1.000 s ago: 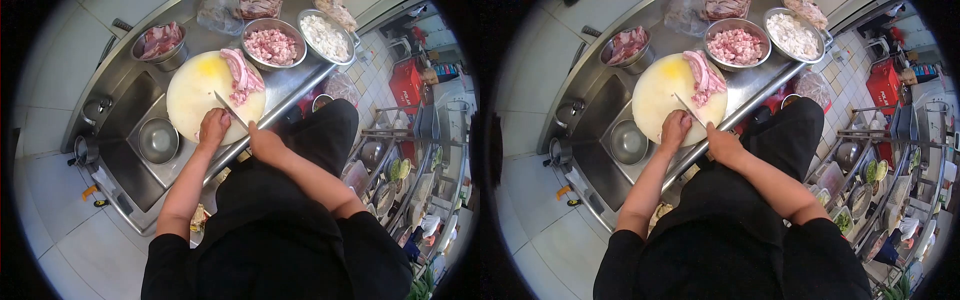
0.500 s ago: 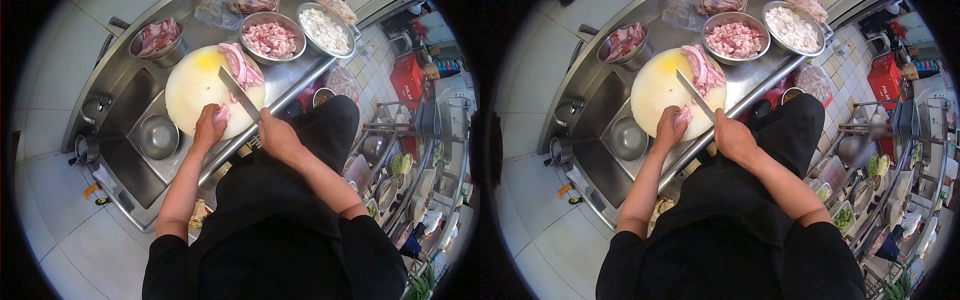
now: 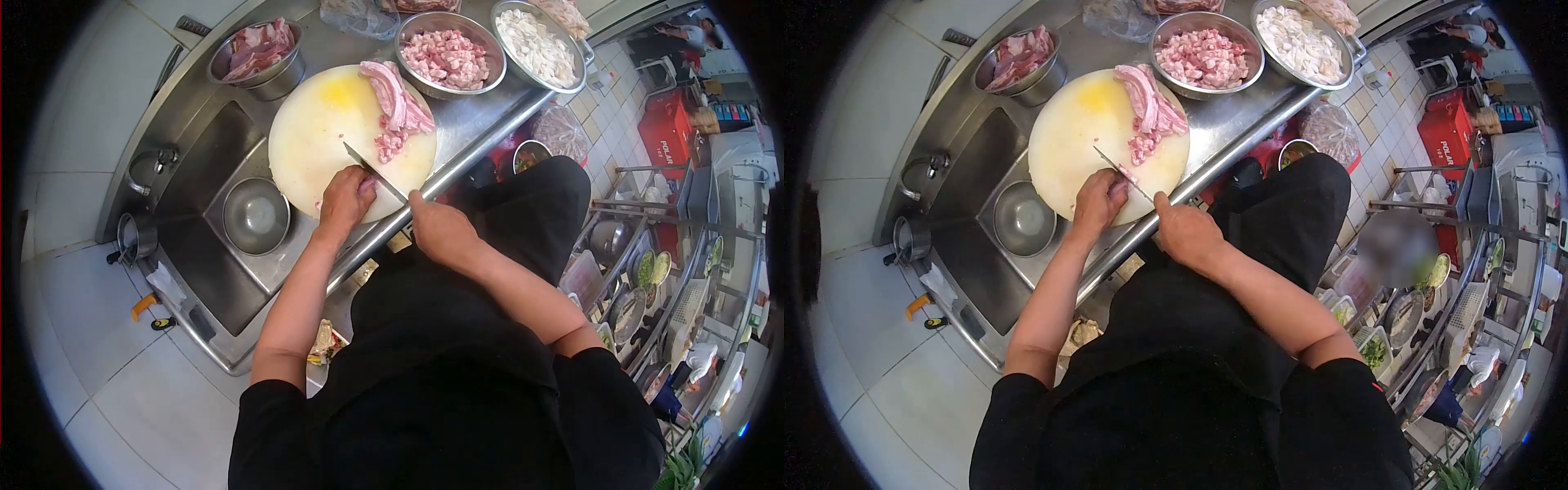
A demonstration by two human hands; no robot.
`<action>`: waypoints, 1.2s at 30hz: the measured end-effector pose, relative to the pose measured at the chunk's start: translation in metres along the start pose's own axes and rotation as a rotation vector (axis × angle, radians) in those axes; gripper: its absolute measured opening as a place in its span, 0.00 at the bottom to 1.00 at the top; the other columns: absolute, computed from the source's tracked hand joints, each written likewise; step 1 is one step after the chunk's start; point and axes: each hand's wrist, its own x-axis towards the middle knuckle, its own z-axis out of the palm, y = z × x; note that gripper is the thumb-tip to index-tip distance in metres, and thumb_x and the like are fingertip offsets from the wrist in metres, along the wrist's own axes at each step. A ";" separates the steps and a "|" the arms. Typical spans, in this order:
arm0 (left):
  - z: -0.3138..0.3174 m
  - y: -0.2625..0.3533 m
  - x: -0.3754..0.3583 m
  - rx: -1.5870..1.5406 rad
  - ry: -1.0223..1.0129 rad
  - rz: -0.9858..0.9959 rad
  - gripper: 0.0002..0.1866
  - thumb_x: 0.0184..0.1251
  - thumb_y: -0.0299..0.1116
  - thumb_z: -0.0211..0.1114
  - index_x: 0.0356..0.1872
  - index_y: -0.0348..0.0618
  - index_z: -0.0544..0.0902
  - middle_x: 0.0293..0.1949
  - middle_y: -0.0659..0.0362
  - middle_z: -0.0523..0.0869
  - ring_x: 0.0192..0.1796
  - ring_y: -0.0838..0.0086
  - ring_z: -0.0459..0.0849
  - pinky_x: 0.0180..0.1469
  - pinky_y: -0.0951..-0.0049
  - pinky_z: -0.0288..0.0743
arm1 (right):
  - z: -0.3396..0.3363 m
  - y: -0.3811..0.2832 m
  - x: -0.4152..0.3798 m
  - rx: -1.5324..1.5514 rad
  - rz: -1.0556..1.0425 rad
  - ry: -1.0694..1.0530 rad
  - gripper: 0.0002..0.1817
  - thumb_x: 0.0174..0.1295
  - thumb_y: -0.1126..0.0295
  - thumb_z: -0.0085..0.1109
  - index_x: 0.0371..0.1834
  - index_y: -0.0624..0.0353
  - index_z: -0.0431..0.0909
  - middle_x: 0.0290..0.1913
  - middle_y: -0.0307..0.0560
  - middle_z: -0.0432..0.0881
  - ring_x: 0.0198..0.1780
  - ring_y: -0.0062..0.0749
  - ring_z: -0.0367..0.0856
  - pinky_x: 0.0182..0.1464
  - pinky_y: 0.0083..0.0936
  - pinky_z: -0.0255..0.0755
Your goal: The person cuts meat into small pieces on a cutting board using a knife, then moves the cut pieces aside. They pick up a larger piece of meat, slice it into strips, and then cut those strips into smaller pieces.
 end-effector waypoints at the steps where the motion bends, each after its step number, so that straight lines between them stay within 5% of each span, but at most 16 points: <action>1: 0.002 -0.001 0.000 0.005 0.003 0.009 0.13 0.60 0.28 0.70 0.46 0.38 0.85 0.48 0.49 0.87 0.52 0.51 0.85 0.56 0.57 0.80 | -0.001 -0.002 0.007 -0.002 0.007 -0.021 0.14 0.63 0.76 0.53 0.50 0.67 0.67 0.34 0.67 0.86 0.40 0.61 0.88 0.44 0.54 0.80; 8: 0.009 -0.010 0.003 -0.002 0.046 -0.003 0.14 0.56 0.27 0.71 0.45 0.39 0.85 0.47 0.50 0.87 0.51 0.52 0.85 0.55 0.58 0.80 | 0.010 -0.005 0.049 0.040 -0.048 -0.010 0.14 0.62 0.76 0.55 0.48 0.67 0.66 0.32 0.70 0.85 0.40 0.65 0.88 0.44 0.54 0.80; 12: 0.010 -0.006 0.001 -0.027 0.064 -0.019 0.14 0.56 0.26 0.71 0.45 0.39 0.85 0.46 0.50 0.87 0.50 0.52 0.85 0.54 0.58 0.80 | 0.004 0.003 0.001 0.083 -0.053 0.004 0.13 0.63 0.77 0.53 0.49 0.67 0.66 0.33 0.71 0.85 0.39 0.67 0.87 0.44 0.56 0.79; 15: 0.007 -0.001 -0.002 -0.012 0.020 -0.033 0.13 0.57 0.25 0.71 0.44 0.38 0.85 0.44 0.50 0.87 0.49 0.52 0.85 0.53 0.57 0.80 | 0.004 0.007 -0.018 0.070 0.124 -0.119 0.13 0.63 0.77 0.52 0.49 0.68 0.67 0.32 0.70 0.85 0.39 0.68 0.86 0.44 0.57 0.79; 21: 0.010 -0.007 0.001 -0.049 0.068 0.099 0.12 0.57 0.25 0.71 0.43 0.39 0.84 0.42 0.49 0.86 0.47 0.50 0.85 0.51 0.56 0.80 | 0.017 -0.004 0.046 0.115 0.019 0.027 0.15 0.64 0.77 0.51 0.53 0.69 0.67 0.35 0.71 0.85 0.41 0.67 0.86 0.46 0.57 0.78; 30: 0.005 -0.014 0.004 0.075 0.165 -0.110 0.09 0.62 0.28 0.71 0.42 0.40 0.84 0.46 0.50 0.86 0.52 0.52 0.83 0.53 0.57 0.78 | 0.013 0.033 -0.022 0.076 0.139 -0.076 0.15 0.69 0.73 0.50 0.55 0.68 0.67 0.35 0.69 0.86 0.40 0.67 0.86 0.46 0.58 0.78; 36: -0.017 -0.004 -0.002 -0.199 0.002 -0.016 0.11 0.64 0.27 0.67 0.47 0.39 0.84 0.46 0.48 0.84 0.54 0.52 0.84 0.56 0.59 0.79 | 0.005 0.025 -0.004 0.073 0.116 0.041 0.14 0.72 0.71 0.47 0.54 0.68 0.67 0.33 0.69 0.85 0.38 0.66 0.86 0.44 0.58 0.78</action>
